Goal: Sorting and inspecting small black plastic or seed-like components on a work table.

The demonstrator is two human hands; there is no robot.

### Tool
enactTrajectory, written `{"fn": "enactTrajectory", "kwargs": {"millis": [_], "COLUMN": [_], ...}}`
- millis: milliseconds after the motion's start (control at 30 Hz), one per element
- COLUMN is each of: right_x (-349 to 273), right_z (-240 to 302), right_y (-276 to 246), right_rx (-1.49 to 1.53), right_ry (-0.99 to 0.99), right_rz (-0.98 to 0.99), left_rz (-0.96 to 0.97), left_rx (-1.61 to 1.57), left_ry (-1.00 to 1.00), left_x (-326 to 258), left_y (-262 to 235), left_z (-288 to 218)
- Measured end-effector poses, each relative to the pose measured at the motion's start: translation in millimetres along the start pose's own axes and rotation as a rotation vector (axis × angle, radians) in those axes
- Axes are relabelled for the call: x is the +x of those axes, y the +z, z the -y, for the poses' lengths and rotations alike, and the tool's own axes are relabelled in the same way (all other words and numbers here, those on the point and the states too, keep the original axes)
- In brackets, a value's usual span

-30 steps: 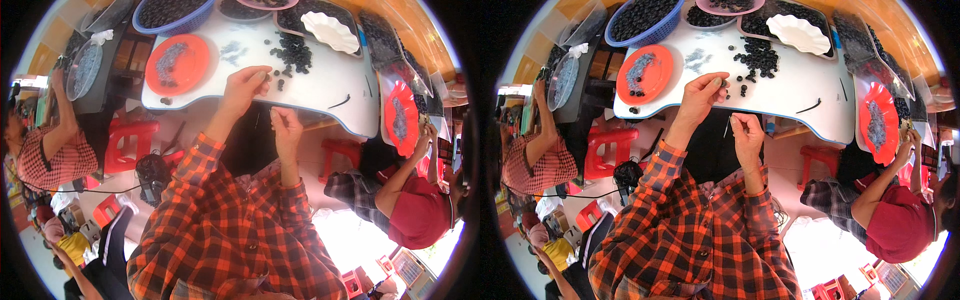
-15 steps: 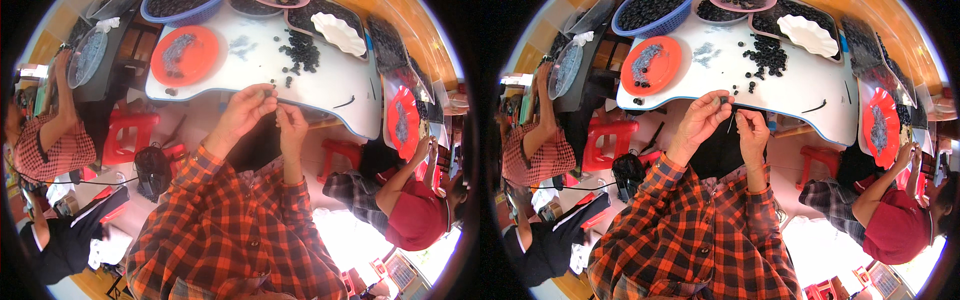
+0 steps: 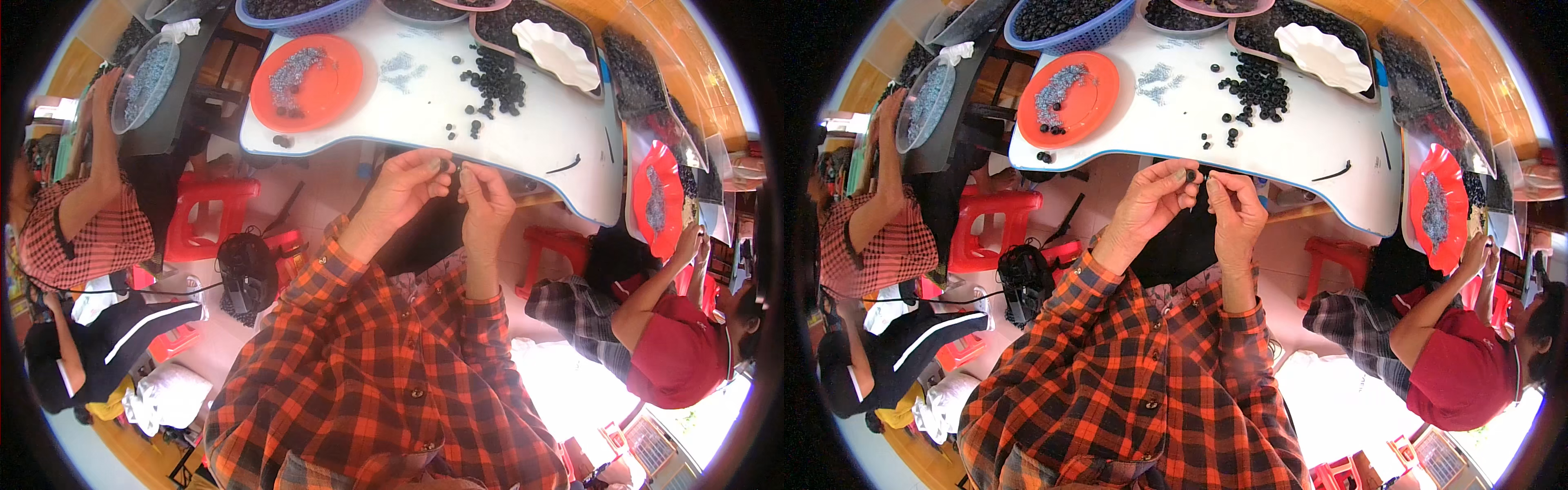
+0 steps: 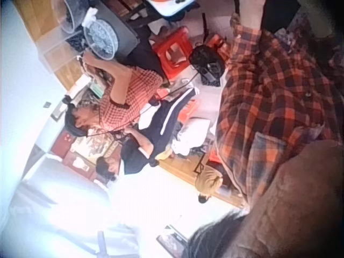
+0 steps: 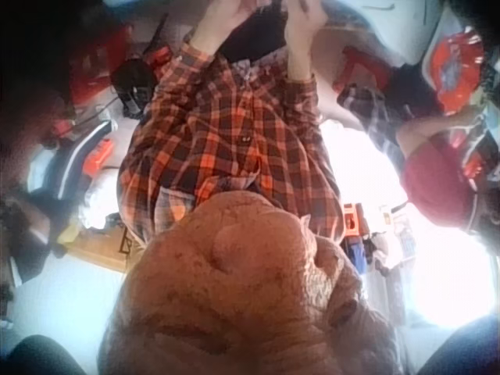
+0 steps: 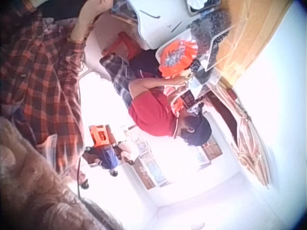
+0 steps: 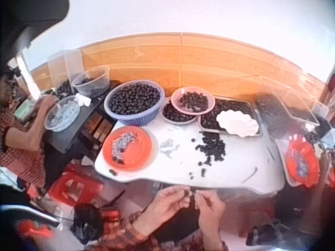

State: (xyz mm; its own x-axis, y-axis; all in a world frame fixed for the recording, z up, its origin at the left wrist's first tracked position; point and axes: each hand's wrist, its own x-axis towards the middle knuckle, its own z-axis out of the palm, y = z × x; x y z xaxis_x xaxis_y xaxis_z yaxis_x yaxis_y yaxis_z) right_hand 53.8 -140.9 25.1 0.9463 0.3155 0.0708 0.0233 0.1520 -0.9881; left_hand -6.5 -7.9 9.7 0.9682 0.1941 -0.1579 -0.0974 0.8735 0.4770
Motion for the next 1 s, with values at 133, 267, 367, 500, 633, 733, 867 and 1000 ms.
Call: {"fn": "enactTrajectory", "kwargs": {"millis": [133,267,367,500,633,733,867,1000], "right_x": [-1.1,-2.6,-3.1,-3.2,-1.9,-2.6,-1.5,-1.8], "right_z": [0.5,-2.1,-1.1,1.7,2.1,8.2,8.0,5.6], "right_y": [-1.0,-0.3,0.5,0.3,-0.9,1.6,1.0,-2.0], "right_rx": [-0.004,-0.038,-0.028,-0.078,-0.131,-0.114,-0.114,-0.135], "right_ry": [-0.027,-0.054,-0.053,-0.078,-0.143,-0.138,-0.197,-0.128], "right_rz": [0.018,0.031,0.032,0.039,0.058,0.085,0.113,0.11], "left_rz": [-0.025,-0.027,-0.052,-0.054,-0.069,-0.057,-0.029,0.024], "left_rx": [0.025,0.077,0.106,0.146,0.192,0.212,0.191,0.101], "left_ry": [0.001,0.004,0.008,0.026,0.042,0.061,0.04,0.003], "left_x": [-1.0,-1.4,-1.8,-2.8,-3.3,-2.9,-1.4,-0.4], "left_y": [1.4,2.6,5.7,5.2,5.8,3.2,-0.9,-5.0], "left_z": [2.9,5.9,7.2,7.9,9.0,9.5,8.1,8.3]}}
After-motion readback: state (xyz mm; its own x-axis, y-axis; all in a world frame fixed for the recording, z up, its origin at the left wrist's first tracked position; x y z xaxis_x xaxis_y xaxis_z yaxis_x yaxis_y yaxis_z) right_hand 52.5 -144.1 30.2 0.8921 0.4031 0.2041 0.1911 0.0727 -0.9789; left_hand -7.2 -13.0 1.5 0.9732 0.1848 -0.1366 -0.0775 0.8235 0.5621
